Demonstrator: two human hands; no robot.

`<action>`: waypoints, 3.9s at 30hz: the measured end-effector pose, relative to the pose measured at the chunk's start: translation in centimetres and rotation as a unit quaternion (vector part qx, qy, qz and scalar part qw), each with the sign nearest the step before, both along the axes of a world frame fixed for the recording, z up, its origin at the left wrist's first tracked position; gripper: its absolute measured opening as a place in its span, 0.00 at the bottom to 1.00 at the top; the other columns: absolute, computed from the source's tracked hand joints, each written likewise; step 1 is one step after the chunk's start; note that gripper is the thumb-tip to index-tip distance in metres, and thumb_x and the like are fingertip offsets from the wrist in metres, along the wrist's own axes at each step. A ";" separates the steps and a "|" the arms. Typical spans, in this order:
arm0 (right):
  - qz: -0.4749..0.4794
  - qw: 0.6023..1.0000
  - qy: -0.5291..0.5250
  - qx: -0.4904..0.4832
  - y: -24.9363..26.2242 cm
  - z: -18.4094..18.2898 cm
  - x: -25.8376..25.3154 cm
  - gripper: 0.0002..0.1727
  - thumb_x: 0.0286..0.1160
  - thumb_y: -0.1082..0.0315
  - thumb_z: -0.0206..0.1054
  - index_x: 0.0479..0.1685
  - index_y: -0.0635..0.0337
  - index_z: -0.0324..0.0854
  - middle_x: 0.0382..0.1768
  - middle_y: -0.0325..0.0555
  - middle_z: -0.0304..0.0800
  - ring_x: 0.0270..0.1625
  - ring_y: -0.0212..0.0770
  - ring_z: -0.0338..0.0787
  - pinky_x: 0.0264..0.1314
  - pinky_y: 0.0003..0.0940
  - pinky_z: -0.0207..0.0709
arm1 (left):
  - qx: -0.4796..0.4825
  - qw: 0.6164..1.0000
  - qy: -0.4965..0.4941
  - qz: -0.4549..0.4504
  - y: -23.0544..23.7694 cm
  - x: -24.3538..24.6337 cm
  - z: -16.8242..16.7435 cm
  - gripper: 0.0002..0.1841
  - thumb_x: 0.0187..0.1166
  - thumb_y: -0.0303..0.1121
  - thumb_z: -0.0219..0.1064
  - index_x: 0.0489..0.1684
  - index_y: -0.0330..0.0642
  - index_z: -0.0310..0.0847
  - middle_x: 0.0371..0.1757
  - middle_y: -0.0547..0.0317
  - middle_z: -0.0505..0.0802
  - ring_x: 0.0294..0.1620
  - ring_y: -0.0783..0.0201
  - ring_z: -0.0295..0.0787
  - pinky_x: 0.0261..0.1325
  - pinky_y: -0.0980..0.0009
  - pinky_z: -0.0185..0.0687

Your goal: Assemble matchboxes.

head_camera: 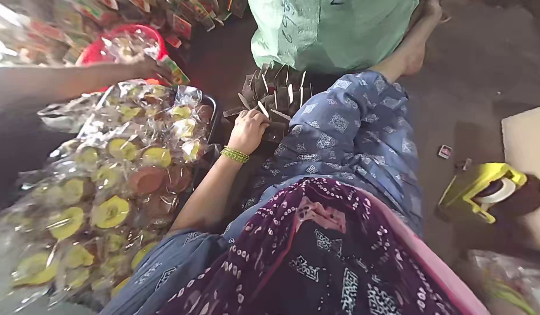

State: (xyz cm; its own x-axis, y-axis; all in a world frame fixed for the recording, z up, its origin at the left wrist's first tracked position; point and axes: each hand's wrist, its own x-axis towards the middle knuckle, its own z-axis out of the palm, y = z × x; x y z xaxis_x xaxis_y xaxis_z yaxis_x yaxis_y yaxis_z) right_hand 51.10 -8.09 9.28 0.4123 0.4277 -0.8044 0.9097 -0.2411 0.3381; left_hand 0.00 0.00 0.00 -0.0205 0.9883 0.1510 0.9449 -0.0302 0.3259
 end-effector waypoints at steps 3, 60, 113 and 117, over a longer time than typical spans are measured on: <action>0.012 0.996 0.075 0.052 2.4 -1.6 1.0 0.36 0.86 0.50 0.62 0.79 0.74 0.70 0.76 0.80 0.73 0.81 0.75 0.72 0.80 0.74 0.60 | 0.104 0.993 -0.051 -0.010 -0.5 1.5 3.4 0.13 0.87 0.37 0.61 0.52 0.38 0.87 0.58 0.47 0.91 0.68 0.49 0.84 0.78 0.51 0.73; -0.070 0.818 0.286 0.495 13.4 -22.9 5.7 0.23 0.89 0.63 0.54 0.68 0.70 0.83 0.72 0.68 0.83 0.78 0.65 0.79 0.84 0.57 0.66 | -0.175 0.826 -0.445 -0.297 8.3 24.5 -2.6 0.35 0.52 0.33 0.91 0.64 0.41 0.82 0.54 0.58 0.95 0.56 0.68 0.93 0.66 0.61 0.89; -0.011 0.507 0.594 0.625 8.7 -10.0 -4.2 0.36 0.70 0.65 0.79 0.80 0.61 0.72 0.77 0.57 0.75 0.72 0.50 0.84 0.66 0.46 0.88 | -0.047 0.786 -0.486 -0.378 6.2 24.5 -3.6 0.58 0.71 0.43 0.81 0.92 0.39 0.32 0.70 0.41 0.82 0.52 0.61 0.94 0.56 0.59 0.94; -0.084 0.498 0.610 0.611 8.5 -10.7 -4.0 0.37 0.69 0.65 0.80 0.82 0.56 0.74 0.81 0.54 0.69 0.70 0.48 0.85 0.65 0.43 0.89 | -0.047 0.788 -0.466 -0.399 6.1 24.6 -3.7 0.53 0.77 0.44 0.76 0.93 0.40 0.35 0.75 0.39 0.79 0.57 0.61 0.93 0.60 0.59 0.93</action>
State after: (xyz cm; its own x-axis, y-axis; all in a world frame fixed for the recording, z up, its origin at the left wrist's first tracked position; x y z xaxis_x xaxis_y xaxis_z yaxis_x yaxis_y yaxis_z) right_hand 47.08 0.40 -1.37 0.0487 0.9471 0.3173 0.1904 0.3030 -0.9338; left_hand 24.63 6.15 -3.70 0.5546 0.7482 0.3641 -0.0148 -0.4286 0.9034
